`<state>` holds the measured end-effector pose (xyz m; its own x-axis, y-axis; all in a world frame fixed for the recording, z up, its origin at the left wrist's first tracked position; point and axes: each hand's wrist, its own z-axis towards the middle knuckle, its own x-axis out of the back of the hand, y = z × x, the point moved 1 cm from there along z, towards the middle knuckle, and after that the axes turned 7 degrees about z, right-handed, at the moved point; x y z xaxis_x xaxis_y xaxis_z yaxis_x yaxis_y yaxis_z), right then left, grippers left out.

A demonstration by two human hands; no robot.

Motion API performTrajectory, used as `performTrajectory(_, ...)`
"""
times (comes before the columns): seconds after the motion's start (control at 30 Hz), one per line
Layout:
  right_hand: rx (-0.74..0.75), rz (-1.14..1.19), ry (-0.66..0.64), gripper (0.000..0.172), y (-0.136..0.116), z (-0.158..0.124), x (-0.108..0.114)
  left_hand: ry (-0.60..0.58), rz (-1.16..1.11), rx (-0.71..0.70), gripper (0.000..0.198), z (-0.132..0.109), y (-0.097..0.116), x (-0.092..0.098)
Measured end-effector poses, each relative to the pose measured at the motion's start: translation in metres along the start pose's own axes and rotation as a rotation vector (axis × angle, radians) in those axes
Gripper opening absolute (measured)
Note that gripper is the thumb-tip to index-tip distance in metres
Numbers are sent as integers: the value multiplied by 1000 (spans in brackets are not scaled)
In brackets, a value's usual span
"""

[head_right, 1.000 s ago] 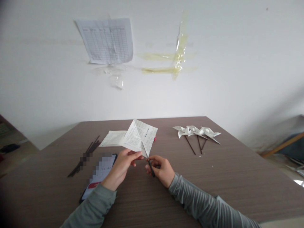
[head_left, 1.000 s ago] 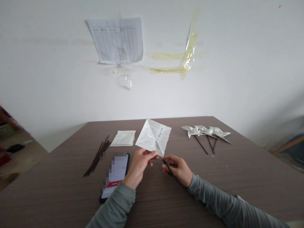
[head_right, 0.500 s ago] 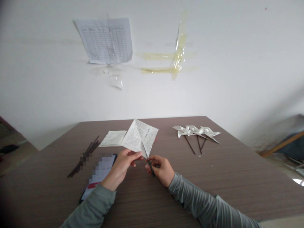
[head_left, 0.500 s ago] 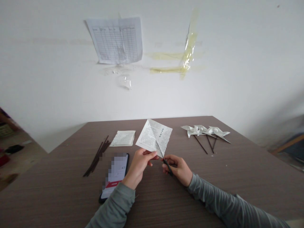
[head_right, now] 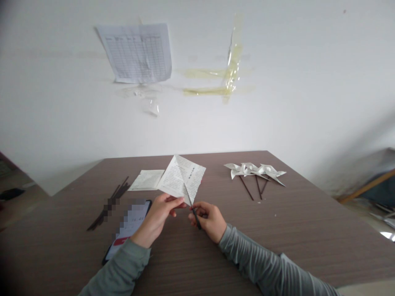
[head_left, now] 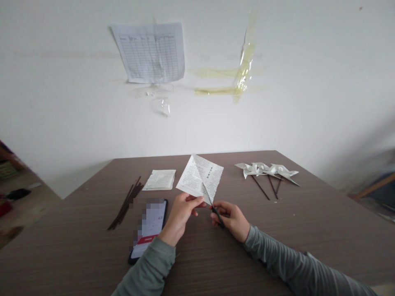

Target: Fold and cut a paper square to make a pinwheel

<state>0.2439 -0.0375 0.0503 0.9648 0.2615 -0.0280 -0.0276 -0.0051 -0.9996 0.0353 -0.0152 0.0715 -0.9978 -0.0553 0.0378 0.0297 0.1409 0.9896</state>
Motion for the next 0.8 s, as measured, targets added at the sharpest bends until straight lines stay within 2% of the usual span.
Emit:
performTrajectory(0.63, 15, -2, 3, 72, -3, -3, -2, -19, 30, 1, 31, -2, 3, -1)
performTrajectory(0.8, 18, 6, 1, 73, -5, -3, -2, -20, 30, -1, 26, -3, 4, -1)
